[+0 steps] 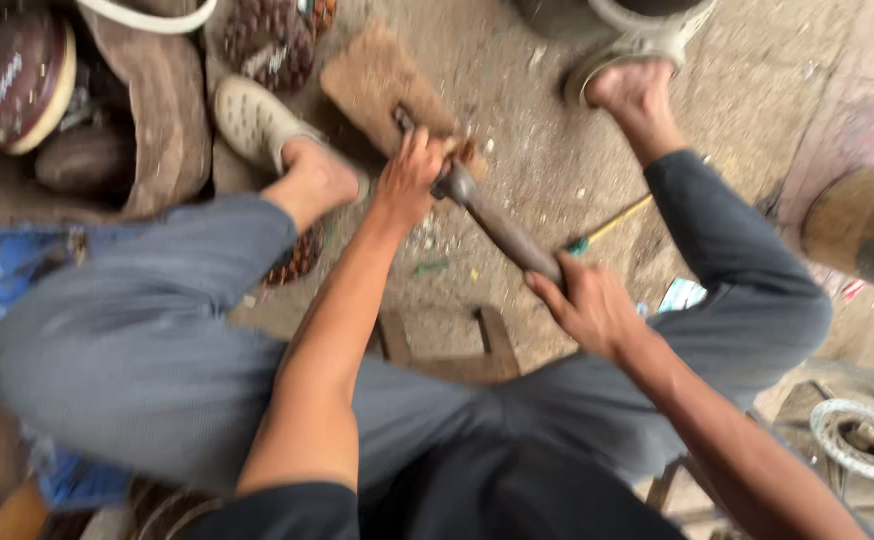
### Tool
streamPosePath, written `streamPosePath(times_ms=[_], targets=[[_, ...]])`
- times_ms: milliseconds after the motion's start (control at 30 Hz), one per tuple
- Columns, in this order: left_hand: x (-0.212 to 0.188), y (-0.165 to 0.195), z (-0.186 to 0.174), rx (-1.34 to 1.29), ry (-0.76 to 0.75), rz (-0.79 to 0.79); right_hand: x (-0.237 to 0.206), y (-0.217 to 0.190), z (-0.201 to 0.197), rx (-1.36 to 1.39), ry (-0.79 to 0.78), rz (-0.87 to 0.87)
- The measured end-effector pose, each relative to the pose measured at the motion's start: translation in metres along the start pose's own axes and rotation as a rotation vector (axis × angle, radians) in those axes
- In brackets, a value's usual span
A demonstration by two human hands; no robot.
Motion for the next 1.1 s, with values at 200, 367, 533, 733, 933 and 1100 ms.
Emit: streamPosePath(times_ms=[200, 367, 533, 733, 933, 1100], targets=[[0.001, -0.002, 0.002, -0.138, 0.126, 0.025, 0.013, -0.012, -0.013, -0.077, -0.049, -0.119], [0.005, 0.001, 0.001, -0.074, 0.062, -0.024, 0.025, -0.015, -0.022, 0.006, -0.041, -0.134], [0.009, 0.0, 0.0, -0.016, -0.028, -0.008, 0.019, -0.017, -0.032, -0.32, -0.086, -0.005], [0.007, 0.001, 0.0, -0.037, -0.044, -0.043, 0.021, -0.029, -0.041, 0.049, 0.004, -0.177], [0.011, 0.004, -0.004, -0.106, 0.119, 0.036, 0.021, -0.02, -0.037, 0.127, -0.03, -0.153], [0.011, 0.0, 0.004, -0.092, 0.042, -0.001, 0.018, -0.014, -0.03, -0.056, -0.068, -0.035]])
Point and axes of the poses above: each hand's wrist, its own x-axis towards the middle knuckle, its own z-axis out of the palm, y = z × x, the point moved 2 cm from there along x, towards the middle knuckle, and after that the axes turned 1 degree about -y, right-handed, at the moved point
